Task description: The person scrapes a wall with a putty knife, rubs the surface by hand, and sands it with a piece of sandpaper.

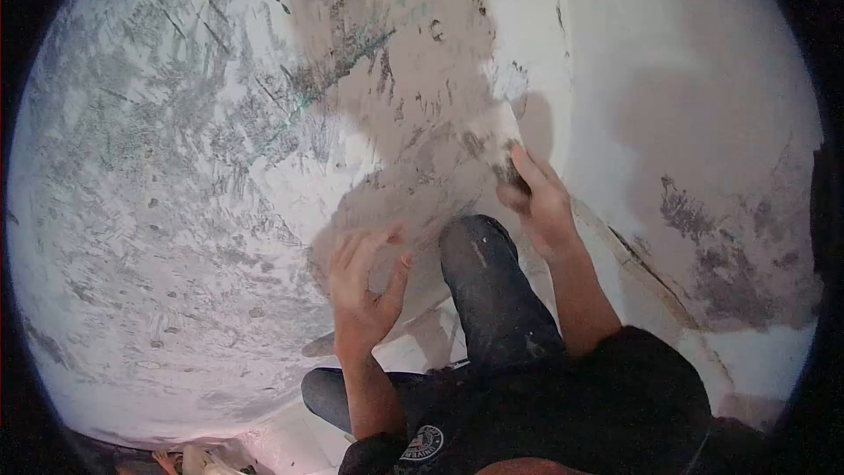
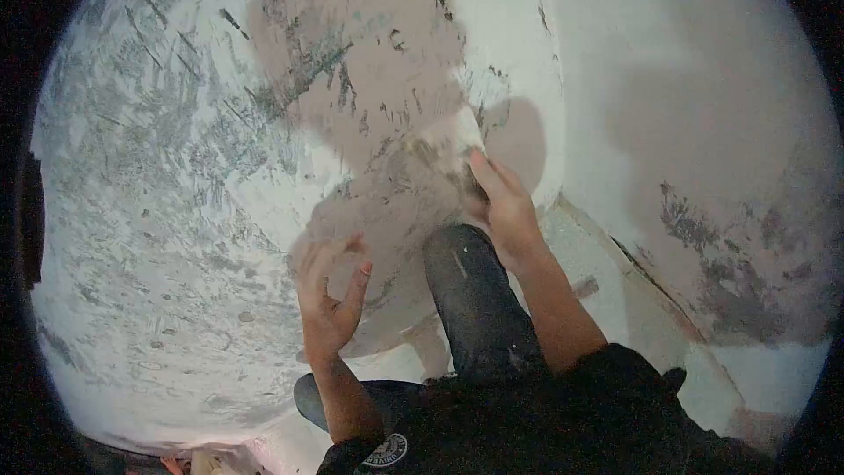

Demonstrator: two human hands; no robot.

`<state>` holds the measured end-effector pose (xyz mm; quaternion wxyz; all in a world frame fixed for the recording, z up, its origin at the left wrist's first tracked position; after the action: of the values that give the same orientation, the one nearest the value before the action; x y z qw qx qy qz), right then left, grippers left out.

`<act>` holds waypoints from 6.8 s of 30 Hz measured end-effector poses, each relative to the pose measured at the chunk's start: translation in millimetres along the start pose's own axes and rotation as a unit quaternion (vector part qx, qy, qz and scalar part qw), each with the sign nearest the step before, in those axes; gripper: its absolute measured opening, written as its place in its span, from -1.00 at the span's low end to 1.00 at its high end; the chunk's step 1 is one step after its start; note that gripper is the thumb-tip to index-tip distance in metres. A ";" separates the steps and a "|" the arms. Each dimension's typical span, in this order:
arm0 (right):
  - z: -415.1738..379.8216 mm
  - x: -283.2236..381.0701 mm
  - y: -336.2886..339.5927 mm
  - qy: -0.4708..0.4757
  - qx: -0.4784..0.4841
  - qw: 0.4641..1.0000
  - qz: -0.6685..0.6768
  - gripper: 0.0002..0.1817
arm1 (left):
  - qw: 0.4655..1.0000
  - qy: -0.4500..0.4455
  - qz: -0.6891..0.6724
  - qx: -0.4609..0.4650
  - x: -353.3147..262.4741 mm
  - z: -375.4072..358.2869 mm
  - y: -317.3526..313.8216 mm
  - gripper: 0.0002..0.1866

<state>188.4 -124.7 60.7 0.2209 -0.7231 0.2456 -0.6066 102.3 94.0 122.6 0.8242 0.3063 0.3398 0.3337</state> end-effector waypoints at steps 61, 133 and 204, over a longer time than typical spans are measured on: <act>70.1 44.6 -75.9 0.043 0.215 0.966 0.141 -0.64 | 0.903 -0.252 0.349 0.020 -21.4 172.0 -64.4 -0.47; 69.4 52.8 -68.8 0.078 0.241 0.952 0.174 -0.62 | 0.935 -0.246 0.246 0.062 -33.2 191.4 -73.8 -0.37; -19.5 -43.5 2.6 -0.010 0.208 0.954 -0.214 -0.57 | 0.953 -0.114 0.123 0.252 -57.4 79.7 -34.9 -0.39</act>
<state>162.7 -100.1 28.9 0.2333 -0.7032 -0.0489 -0.6699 143.9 7.7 163.8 0.7060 0.5795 0.2764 0.2989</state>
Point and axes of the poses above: each hand's wrist, its own z-axis towards the middle knuckle, its own y-axis out of the back of the hand, x = y × z, the point moved 1 cm from there along z, towards the middle knuckle, and after that the axes turned 5 degrees about -y, right-handed, at the moved point
